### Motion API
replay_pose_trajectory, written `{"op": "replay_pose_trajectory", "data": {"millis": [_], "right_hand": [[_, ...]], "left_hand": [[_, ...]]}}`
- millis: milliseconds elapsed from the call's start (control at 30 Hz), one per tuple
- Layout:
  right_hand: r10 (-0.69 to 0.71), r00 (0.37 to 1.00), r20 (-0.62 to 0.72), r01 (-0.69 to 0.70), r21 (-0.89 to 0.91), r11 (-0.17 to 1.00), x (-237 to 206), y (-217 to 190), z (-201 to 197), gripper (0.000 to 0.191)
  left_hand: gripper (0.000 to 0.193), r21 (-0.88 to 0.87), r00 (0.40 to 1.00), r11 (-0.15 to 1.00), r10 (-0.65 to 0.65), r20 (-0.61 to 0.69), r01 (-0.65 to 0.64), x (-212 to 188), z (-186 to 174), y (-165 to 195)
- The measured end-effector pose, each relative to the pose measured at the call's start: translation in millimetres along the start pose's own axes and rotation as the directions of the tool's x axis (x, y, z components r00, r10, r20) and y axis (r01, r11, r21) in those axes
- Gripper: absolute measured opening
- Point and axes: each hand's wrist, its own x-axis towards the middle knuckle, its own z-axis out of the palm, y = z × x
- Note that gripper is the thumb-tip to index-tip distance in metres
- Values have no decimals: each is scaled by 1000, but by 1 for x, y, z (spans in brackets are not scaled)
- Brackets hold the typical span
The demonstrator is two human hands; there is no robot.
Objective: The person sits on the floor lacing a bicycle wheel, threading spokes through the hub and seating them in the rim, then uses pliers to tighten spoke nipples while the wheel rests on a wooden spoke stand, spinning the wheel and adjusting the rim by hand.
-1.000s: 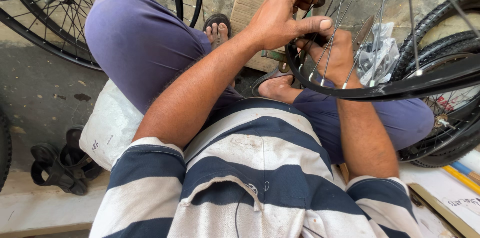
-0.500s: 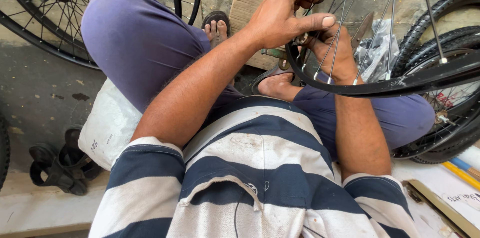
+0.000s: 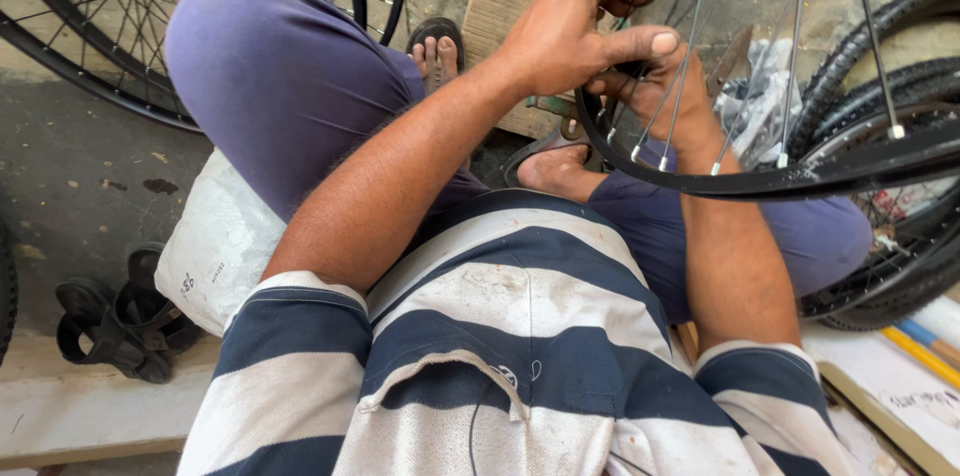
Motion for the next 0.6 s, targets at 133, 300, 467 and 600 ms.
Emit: {"op": "replay_pose_trajectory", "data": {"millis": [133, 300, 467, 600], "right_hand": [[56, 960, -273, -112, -192, 975, 0, -17, 20, 18], [80, 995, -57, -69, 169, 983, -2, -23, 7, 15], [-1, 989, -150, 19, 114, 993, -17, -15, -6, 13], [79, 992, -95, -54, 245, 968, -13, -2, -2, 13]], "left_hand": [[86, 9, 1000, 1000, 25, 0, -25, 1, 1, -2], [90, 4, 1000, 1000, -24, 6, 24, 0, 1, -1], [91, -2, 1000, 1000, -8, 12, 8, 0, -1, 2], [88, 7, 1000, 1000, -22, 7, 22, 0, -1, 4]]}}
